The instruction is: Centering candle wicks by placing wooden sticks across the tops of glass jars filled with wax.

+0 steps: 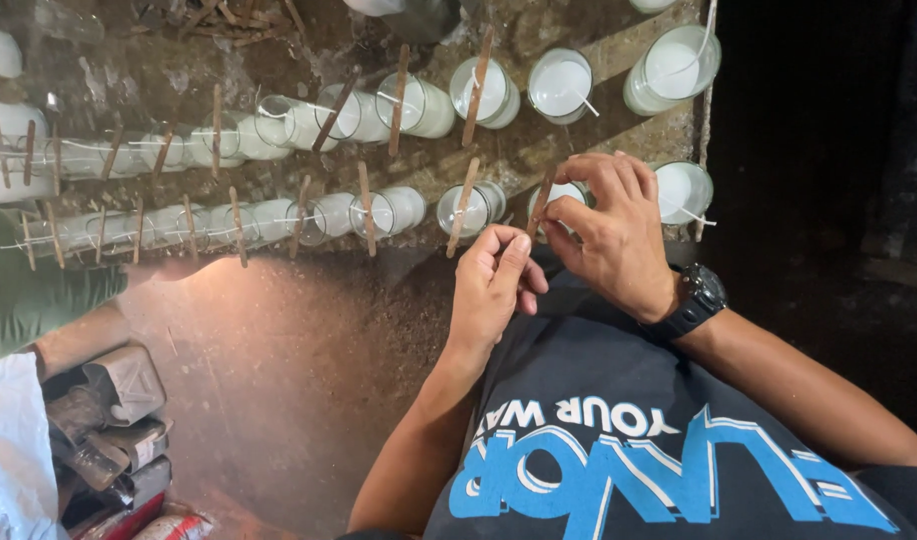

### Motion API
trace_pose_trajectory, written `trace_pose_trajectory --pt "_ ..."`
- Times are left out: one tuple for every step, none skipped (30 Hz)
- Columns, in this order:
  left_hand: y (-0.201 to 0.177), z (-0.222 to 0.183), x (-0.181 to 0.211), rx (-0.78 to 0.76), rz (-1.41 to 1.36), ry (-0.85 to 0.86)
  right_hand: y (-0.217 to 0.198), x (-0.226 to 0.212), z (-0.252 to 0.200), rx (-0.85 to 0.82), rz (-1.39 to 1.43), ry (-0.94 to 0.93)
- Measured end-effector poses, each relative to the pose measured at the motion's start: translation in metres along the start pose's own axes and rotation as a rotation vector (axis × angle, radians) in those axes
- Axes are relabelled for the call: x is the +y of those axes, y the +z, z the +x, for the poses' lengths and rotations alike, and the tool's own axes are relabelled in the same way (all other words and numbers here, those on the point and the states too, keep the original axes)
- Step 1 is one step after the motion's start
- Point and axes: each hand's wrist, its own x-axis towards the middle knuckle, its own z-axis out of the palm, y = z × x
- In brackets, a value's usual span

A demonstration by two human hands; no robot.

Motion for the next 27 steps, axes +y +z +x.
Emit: trace_pose_trajectory --pt "0.001 0.0 0.0 0.001 -0.013 -0.005 0.0 0.001 0.0 0.001 0.002 -0.001" --pt "0.002 0.0 0.001 0.002 -0.025 -0.009 0.001 0.001 0.0 0.004 0.004 -0.002" --pt "0.002 0.0 0.0 0.005 -0.024 -0.01 0.001 0.001 0.0 0.004 0.007 -0.003" --pt "0.002 0.0 0.0 0.008 -0.042 -0.016 0.0 0.001 -0.001 0.005 -0.001 -0.006" --pt "0.003 0.001 -0.001 0.011 -0.06 -0.023 -0.001 0.001 -0.001 0.006 -0.008 -0.009" --pt "0.003 0.002 -0.003 0.013 -0.06 -0.025 -0.002 0.0 0.0 0.004 -0.007 -0.008" --pt "0.002 0.004 -0.006 0.022 -0.108 -0.05 -0.004 -0.001 0.001 0.008 0.009 -0.01" --pt "0.002 0.005 -0.008 0.032 -0.156 -0.074 -0.005 -0.002 0.002 0.011 0.025 -0.013" --pt "0.002 0.004 -0.011 0.035 -0.157 -0.075 -0.005 -0.002 0.002 0.009 0.027 -0.013" --pt "0.002 0.004 -0.014 0.028 -0.221 -0.08 -0.005 -0.002 0.002 0.006 0.024 -0.019" --pt "0.002 0.004 -0.016 0.022 -0.285 -0.085 -0.005 -0.002 0.002 0.003 0.021 -0.024" --pt "0.003 0.004 -0.012 0.019 -0.283 -0.084 -0.005 -0.002 0.003 0.005 0.02 -0.023" --pt "0.004 0.003 -0.008 0.021 -0.282 -0.054 -0.006 -0.002 0.004 0.0 0.011 -0.025" --pt "0.005 0.001 -0.005 0.024 -0.283 -0.03 -0.007 -0.003 0.003 -0.01 0.004 -0.025" --pt "0.005 0.001 -0.005 0.023 -0.284 -0.034 -0.008 -0.003 0.003 -0.013 0.003 -0.022" --pt "0.005 0.002 -0.004 0.021 -0.297 -0.025 -0.008 -0.003 0.003 -0.023 0.009 -0.025" --pt "0.005 0.002 -0.004 0.018 -0.309 -0.017 -0.008 -0.004 0.004 -0.032 0.016 -0.029" --pt "0.004 0.002 -0.005 0.02 -0.309 -0.015 -0.007 -0.003 0.004 -0.032 0.017 -0.031" --pt "0.003 0.002 -0.007 0.014 -0.327 -0.015 -0.005 -0.002 0.003 -0.029 0.026 -0.015" --pt "0.003 0.002 -0.008 0.007 -0.345 -0.018 -0.004 -0.001 0.002 -0.027 0.035 0.002" --pt "0.003 0.002 -0.008 0.007 -0.345 -0.019 -0.004 0.0 0.003 -0.028 0.034 0.003" --pt "0.004 0.002 -0.008 0.003 -0.33 -0.029 -0.004 -0.001 0.003 -0.023 0.062 0.022" --pt "0.004 0.002 -0.007 0.0 -0.314 -0.039 -0.004 -0.001 0.003 -0.019 0.089 0.041" --pt "0.006 0.003 -0.005 0.002 -0.314 -0.039 -0.004 -0.002 0.004 -0.02 0.09 0.041" --pt "0.009 0.003 -0.002 0.004 -0.293 -0.022 -0.004 -0.002 0.004 -0.021 0.097 0.04" --pt "0.011 0.004 0.001 0.007 -0.271 -0.004 -0.004 -0.002 0.004 -0.022 0.103 0.038" --pt "0.01 0.005 0.002 0.009 -0.272 -0.005 -0.003 -0.003 0.004 -0.024 0.103 0.038"
